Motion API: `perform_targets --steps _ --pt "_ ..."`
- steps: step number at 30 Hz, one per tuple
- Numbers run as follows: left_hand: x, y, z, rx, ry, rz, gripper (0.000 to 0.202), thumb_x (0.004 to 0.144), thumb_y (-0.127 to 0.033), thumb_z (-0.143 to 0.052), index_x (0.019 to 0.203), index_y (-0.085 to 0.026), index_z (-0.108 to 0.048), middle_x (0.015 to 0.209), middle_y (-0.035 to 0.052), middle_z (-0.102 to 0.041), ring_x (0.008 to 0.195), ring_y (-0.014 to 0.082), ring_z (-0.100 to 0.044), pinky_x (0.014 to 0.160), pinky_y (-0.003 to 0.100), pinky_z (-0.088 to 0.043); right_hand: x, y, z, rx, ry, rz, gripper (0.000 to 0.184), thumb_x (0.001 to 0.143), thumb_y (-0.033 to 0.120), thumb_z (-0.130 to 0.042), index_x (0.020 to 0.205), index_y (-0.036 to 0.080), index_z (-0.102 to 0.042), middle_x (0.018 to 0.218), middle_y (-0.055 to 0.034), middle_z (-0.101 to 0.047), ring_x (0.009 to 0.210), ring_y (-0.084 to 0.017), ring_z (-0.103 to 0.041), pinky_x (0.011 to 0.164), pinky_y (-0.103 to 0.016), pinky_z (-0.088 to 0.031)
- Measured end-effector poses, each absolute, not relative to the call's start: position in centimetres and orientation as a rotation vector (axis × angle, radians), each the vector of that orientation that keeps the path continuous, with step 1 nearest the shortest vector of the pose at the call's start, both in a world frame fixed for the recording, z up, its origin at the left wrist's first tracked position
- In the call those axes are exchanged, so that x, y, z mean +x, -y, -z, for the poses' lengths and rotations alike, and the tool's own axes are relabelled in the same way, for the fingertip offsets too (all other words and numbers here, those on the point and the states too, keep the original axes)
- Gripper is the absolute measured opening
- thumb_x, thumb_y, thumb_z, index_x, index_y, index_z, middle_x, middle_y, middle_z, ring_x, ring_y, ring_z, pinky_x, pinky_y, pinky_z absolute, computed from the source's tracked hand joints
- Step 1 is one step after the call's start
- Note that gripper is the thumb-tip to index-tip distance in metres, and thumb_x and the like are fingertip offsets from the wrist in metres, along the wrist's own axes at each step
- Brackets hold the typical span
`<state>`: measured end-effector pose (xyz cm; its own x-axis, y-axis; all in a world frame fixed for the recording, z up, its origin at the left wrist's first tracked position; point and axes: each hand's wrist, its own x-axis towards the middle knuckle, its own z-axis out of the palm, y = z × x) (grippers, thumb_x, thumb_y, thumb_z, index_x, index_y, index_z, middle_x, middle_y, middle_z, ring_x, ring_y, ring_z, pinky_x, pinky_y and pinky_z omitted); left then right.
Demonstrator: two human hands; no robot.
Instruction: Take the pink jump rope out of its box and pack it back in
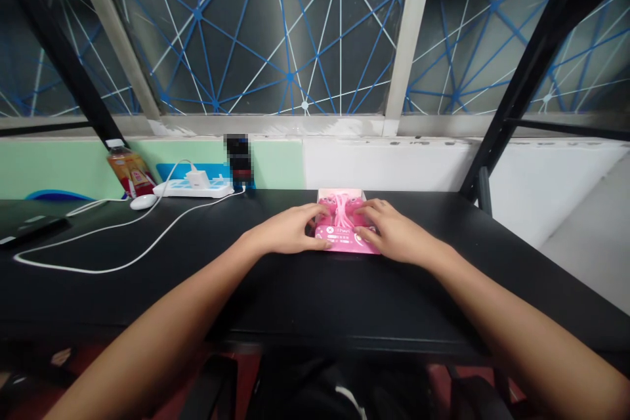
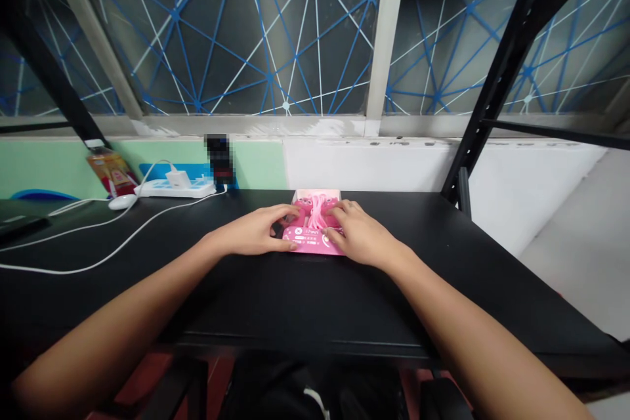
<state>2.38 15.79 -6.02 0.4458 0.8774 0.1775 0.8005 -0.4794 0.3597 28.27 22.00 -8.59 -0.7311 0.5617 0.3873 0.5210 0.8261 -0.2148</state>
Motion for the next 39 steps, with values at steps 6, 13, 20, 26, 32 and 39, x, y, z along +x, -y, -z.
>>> perform_targets --steps 6,13,20,26,32,39 --pt "2.2 -15.7 6.2 2.477 -1.448 -0.521 0.058 0.078 -0.052 -0.068 0.127 -0.025 -0.055 0.136 0.0068 -0.054 0.099 0.0207 -0.061 0.082 0.031 -0.048 28.1 -21.7 8.3 -0.801 2.55 -0.135 0.037 0.096 0.043 -0.044 0.123 0.021 -0.057 0.124 -0.0135 -0.056 0.117 -0.029 -0.05 0.101 -0.048 -0.043" --pt "1.7 -15.7 6.7 2.466 -1.44 -0.539 0.054 0.08 -0.05 -0.066 0.127 -0.024 -0.056 0.135 0.0068 -0.055 0.095 0.0195 -0.062 0.082 0.031 -0.048 28.0 -21.3 8.3 -0.735 2.596 -0.244 0.045 0.091 0.047 -0.053 0.129 0.025 -0.054 0.124 -0.0114 -0.055 0.118 -0.03 -0.05 0.1 -0.049 -0.043" --pt "1.1 -15.5 7.0 2.438 -1.448 -0.54 0.052 0.08 -0.046 -0.068 0.126 -0.023 -0.056 0.139 0.0071 -0.053 0.089 0.0175 -0.063 0.083 0.031 -0.048 27.5 -21.1 8.5 -0.708 2.657 -0.217 0.055 0.085 0.055 -0.06 0.129 0.022 -0.055 0.13 -0.0115 -0.053 0.123 -0.031 -0.045 0.103 -0.048 -0.042" --pt "0.9 -15.7 7.2 2.467 -1.433 -0.549 0.049 0.083 -0.047 -0.064 0.124 -0.022 -0.056 0.136 0.0075 -0.055 0.091 0.018 -0.063 0.083 0.031 -0.048 27.5 -21.1 8.5 -0.711 2.665 -0.244 0.058 0.082 0.055 -0.063 0.131 0.024 -0.055 0.135 -0.0108 -0.051 0.124 -0.031 -0.044 0.104 -0.049 -0.041" --pt "1.1 -15.8 7.1 2.524 -1.441 -0.564 0.036 0.094 -0.044 -0.049 0.122 -0.024 -0.058 0.131 0.0045 -0.059 0.092 0.0176 -0.061 0.084 0.031 -0.047 27.6 -21.2 8.5 -0.73 2.658 -0.241 0.057 0.084 0.054 -0.062 0.131 0.023 -0.055 0.131 -0.0115 -0.053 0.121 -0.031 -0.047 0.101 -0.049 -0.043" --pt "1.8 -16.2 7.3 2.519 -1.456 -0.554 0.039 0.093 -0.047 -0.048 0.122 -0.023 -0.058 0.135 0.0056 -0.056 0.09 0.0171 -0.061 0.083 0.031 -0.048 28.2 -21.6 8.5 -0.72 2.653 -0.234 0.057 0.083 0.053 -0.062 0.132 0.025 -0.055 0.133 -0.0092 -0.053 0.122 -0.03 -0.047 0.104 -0.048 -0.041"
